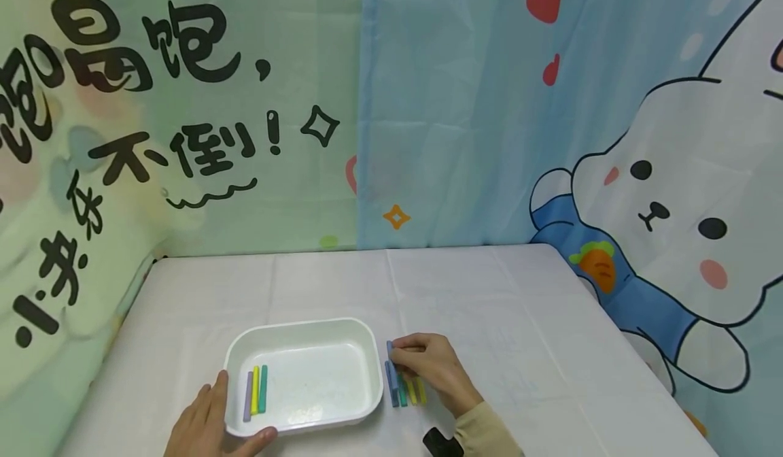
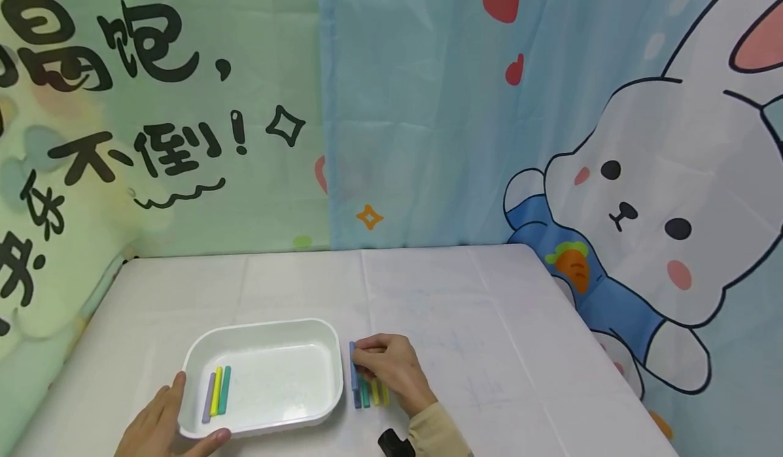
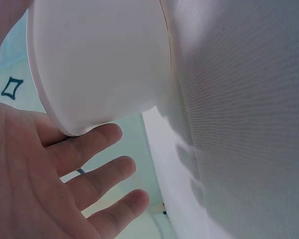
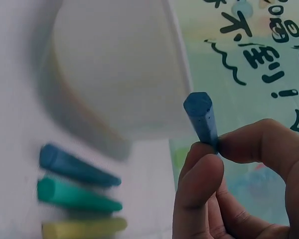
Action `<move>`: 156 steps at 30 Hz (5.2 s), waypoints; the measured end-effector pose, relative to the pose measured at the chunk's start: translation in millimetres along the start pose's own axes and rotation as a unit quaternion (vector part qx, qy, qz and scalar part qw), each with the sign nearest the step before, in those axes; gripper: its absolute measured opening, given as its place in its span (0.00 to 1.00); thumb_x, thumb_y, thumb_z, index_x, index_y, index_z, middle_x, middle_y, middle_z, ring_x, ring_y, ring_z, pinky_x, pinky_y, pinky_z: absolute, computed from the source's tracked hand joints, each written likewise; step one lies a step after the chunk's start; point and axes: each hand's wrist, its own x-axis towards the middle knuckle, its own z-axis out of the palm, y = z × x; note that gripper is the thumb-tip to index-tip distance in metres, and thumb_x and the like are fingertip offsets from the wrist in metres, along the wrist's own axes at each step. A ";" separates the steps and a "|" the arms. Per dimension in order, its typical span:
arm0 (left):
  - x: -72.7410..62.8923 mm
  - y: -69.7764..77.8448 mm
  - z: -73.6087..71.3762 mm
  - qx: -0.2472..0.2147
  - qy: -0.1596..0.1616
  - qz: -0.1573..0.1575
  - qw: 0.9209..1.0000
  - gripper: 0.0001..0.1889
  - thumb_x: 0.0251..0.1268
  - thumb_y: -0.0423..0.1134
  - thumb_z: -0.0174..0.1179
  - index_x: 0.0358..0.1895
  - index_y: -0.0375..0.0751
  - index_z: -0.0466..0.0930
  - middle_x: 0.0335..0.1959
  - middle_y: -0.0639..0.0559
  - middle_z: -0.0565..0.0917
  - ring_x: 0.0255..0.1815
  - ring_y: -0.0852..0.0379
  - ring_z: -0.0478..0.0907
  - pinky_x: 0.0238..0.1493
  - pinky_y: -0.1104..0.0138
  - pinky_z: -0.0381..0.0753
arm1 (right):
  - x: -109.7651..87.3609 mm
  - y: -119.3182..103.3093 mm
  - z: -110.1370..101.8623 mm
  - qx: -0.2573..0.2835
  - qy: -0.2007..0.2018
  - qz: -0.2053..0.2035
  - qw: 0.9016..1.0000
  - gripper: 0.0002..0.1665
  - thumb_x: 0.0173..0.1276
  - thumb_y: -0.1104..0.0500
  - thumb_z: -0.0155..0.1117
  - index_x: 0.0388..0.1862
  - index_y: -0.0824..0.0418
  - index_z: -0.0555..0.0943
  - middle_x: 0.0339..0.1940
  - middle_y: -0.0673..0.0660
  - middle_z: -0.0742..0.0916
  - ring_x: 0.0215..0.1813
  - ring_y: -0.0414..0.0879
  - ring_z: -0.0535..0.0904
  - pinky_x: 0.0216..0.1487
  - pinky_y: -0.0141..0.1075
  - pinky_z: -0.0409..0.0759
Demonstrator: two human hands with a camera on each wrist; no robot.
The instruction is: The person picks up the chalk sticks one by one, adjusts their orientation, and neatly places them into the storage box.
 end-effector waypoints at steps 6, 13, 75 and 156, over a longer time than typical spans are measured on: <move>1.6 -3.2 0.6 -0.003 0.027 0.021 0.999 0.68 0.51 0.80 0.60 0.76 0.20 0.50 0.73 0.23 0.62 0.72 0.24 0.59 0.70 0.36 0.62 | 0.5 -14.5 11.5 0.013 -0.018 -0.010 1.000 0.18 0.60 0.60 0.70 0.47 0.70 0.85 0.32 0.58 0.88 0.30 0.45 0.82 0.34 0.37 0.84; 0.3 -3.5 2.6 -0.003 0.017 0.015 1.000 0.70 0.48 0.82 0.59 0.76 0.20 0.49 0.73 0.22 0.62 0.72 0.25 0.60 0.71 0.37 0.62 | -2.5 -25.2 27.4 0.026 -0.041 -0.018 0.999 0.17 0.61 0.61 0.70 0.47 0.70 0.85 0.33 0.57 0.88 0.32 0.45 0.84 0.34 0.37 0.84; -4.3 -2.9 4.0 -0.005 0.079 0.053 0.995 0.67 0.50 0.78 0.62 0.74 0.19 0.54 0.70 0.24 0.67 0.69 0.26 0.65 0.66 0.37 0.67 | 11.1 -38.9 153.0 -0.026 -0.033 -0.001 0.999 0.04 0.56 0.65 0.73 0.31 0.61 0.86 0.18 0.52 0.85 0.20 0.39 0.80 0.23 0.27 0.77; -2.4 0.4 3.3 0.006 0.025 0.015 1.000 0.73 0.46 0.84 0.57 0.76 0.19 0.48 0.69 0.23 0.66 0.68 0.29 0.66 0.70 0.38 0.64 | -11.5 -47.8 76.8 -0.007 -0.057 -0.054 0.997 0.12 0.59 0.56 0.74 0.41 0.59 0.87 0.31 0.51 0.88 0.34 0.53 0.87 0.41 0.47 0.85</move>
